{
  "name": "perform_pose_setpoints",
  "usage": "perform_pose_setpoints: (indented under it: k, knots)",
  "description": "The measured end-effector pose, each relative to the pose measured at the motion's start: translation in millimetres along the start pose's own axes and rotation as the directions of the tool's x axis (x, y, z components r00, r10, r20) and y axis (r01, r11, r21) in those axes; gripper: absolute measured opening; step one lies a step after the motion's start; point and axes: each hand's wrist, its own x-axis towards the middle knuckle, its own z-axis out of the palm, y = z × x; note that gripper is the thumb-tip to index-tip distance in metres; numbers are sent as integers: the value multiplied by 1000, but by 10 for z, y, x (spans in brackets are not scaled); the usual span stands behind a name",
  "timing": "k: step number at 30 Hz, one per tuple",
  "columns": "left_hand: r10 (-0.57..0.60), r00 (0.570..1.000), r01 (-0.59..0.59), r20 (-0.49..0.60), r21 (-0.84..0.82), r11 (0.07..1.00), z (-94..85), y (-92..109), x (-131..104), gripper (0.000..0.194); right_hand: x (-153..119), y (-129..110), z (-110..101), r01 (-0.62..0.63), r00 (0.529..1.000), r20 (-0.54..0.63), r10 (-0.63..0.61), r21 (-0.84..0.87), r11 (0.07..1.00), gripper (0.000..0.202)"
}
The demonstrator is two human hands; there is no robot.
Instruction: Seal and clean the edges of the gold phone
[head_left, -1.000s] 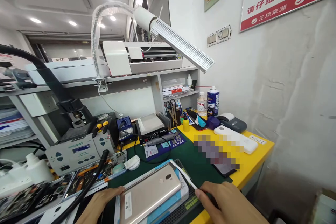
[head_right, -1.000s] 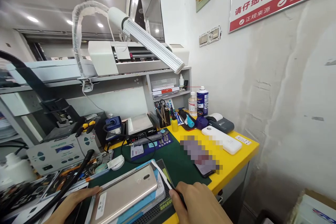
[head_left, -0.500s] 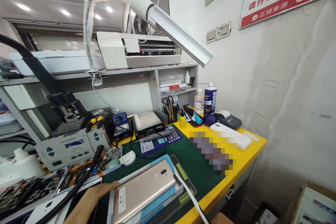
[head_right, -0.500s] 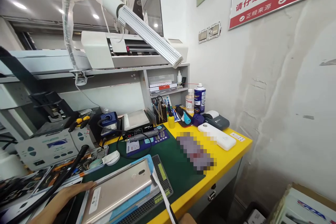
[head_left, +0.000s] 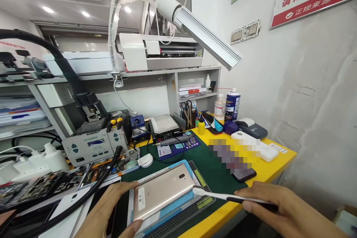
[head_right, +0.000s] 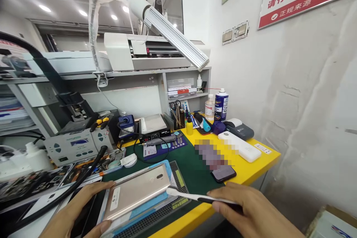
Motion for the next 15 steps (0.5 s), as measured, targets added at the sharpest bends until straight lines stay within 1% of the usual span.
perform_pose_setpoints:
  k: [2,4,7,9,11,13,15]
  knots:
    - [17,1000,-17,5,-11,1000,-7,-5,-11,59,178,95,-96,15,997,73,-18,38,999,40]
    - [29,999,-29,23,-15,999,-23,-5,-21,60,335,175,-160,22,993,112,-30,71,997,40]
    - [35,998,-35,48,-7,999,-48,5,-21,60,533,196,-234,56,983,173,-67,68,996,39]
    - [47,998,-47,52,2,999,-60,19,-9,60,628,129,-274,76,976,203,-82,37,996,38]
    - [48,997,-49,61,14,999,-73,40,3,60,683,26,-291,93,977,192,-90,-6,996,34]
    - [42,996,-44,72,24,999,-96,66,9,60,701,-76,-269,118,978,177,-108,-46,992,30]
    - [34,996,-37,80,30,999,-135,98,4,59,699,-153,-205,132,978,171,-121,-60,989,28]
